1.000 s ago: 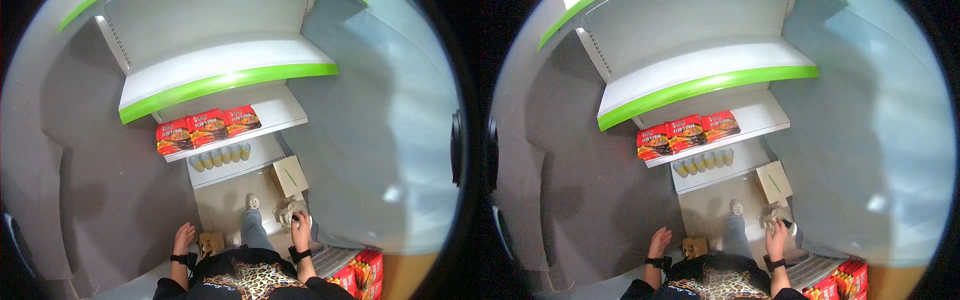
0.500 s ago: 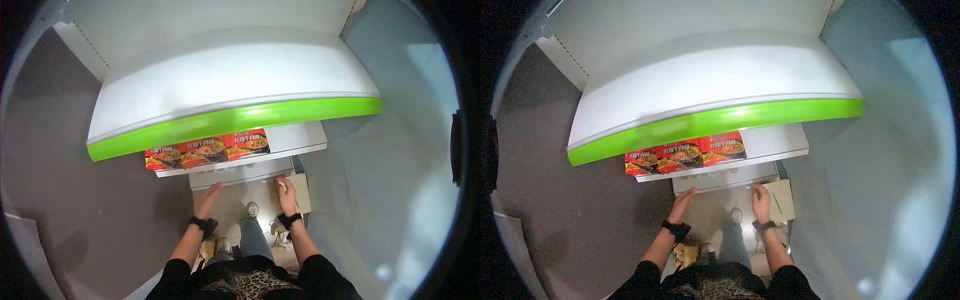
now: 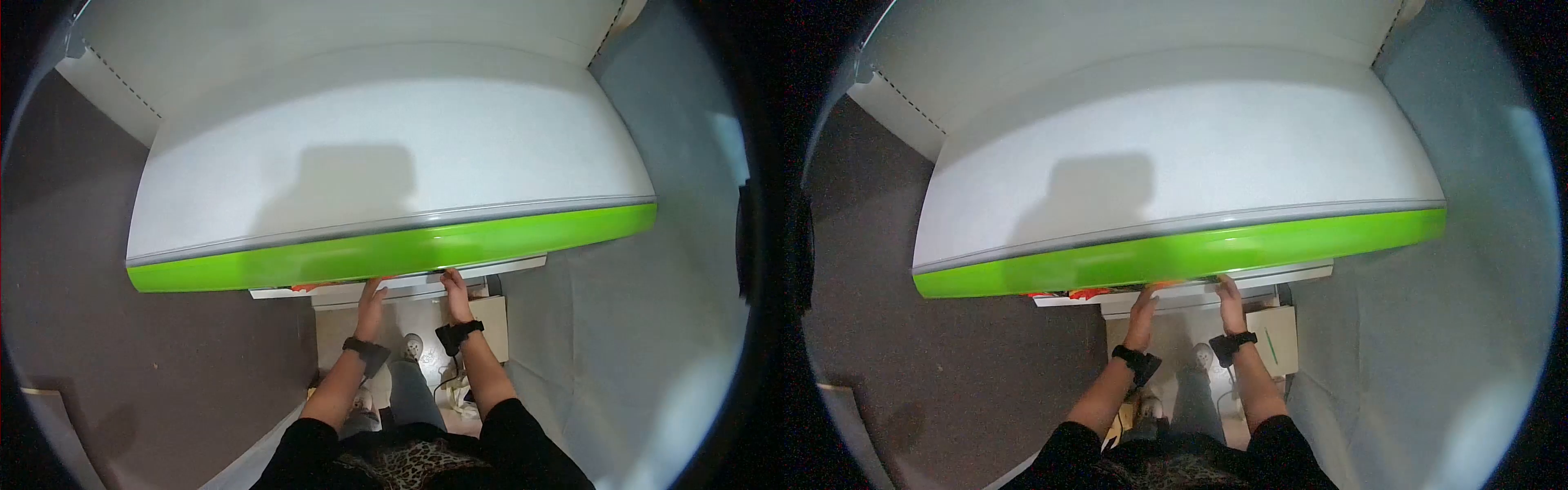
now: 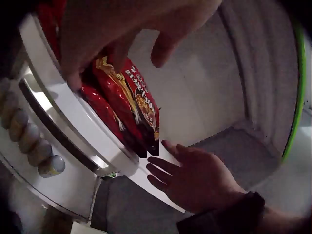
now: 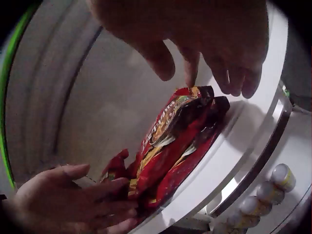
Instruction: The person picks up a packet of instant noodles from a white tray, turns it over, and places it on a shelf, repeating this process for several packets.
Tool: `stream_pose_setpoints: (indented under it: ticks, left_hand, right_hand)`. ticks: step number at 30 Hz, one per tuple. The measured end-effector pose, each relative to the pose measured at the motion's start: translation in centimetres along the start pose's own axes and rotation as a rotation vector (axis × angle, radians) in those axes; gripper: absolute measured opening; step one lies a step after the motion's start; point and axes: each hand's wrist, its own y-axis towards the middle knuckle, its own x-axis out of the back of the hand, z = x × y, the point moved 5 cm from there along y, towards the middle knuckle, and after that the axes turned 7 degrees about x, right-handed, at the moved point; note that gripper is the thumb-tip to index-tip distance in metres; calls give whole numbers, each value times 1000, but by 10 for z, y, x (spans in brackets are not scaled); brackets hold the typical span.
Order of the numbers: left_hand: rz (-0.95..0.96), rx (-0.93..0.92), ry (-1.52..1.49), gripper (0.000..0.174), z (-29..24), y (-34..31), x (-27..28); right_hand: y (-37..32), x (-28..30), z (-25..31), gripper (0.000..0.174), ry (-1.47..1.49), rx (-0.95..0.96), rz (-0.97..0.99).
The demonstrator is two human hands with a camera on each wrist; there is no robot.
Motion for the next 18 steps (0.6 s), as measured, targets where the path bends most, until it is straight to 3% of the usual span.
stream_pose_setpoints:
  ticks: [2,4,7,10,12,16,18]
  left_hand:
    - [-16,-43,37,38,-1,0,1]
    - [-33,-85,78,38,-4,-3,1]
    - [-109,4,-59,33,-8,-13,0]
    - [-96,147,-19,46,-8,-24,1]
    - [-53,479,109,50,10,-25,4]
    - [8,290,104,30,11,-57,12]
    - [198,268,205,27,11,-80,21]
  right_hand:
    - [-4,3,4,14,-19,-56,-6]
    - [-8,4,5,28,150,-178,-125]
    - [-14,3,11,26,154,-227,-205]
    - [-23,9,7,28,79,-276,-51]
    - [-41,16,3,30,51,-338,5]
    - [-93,25,16,30,152,-359,57]
    - [-125,25,14,32,206,-293,75]
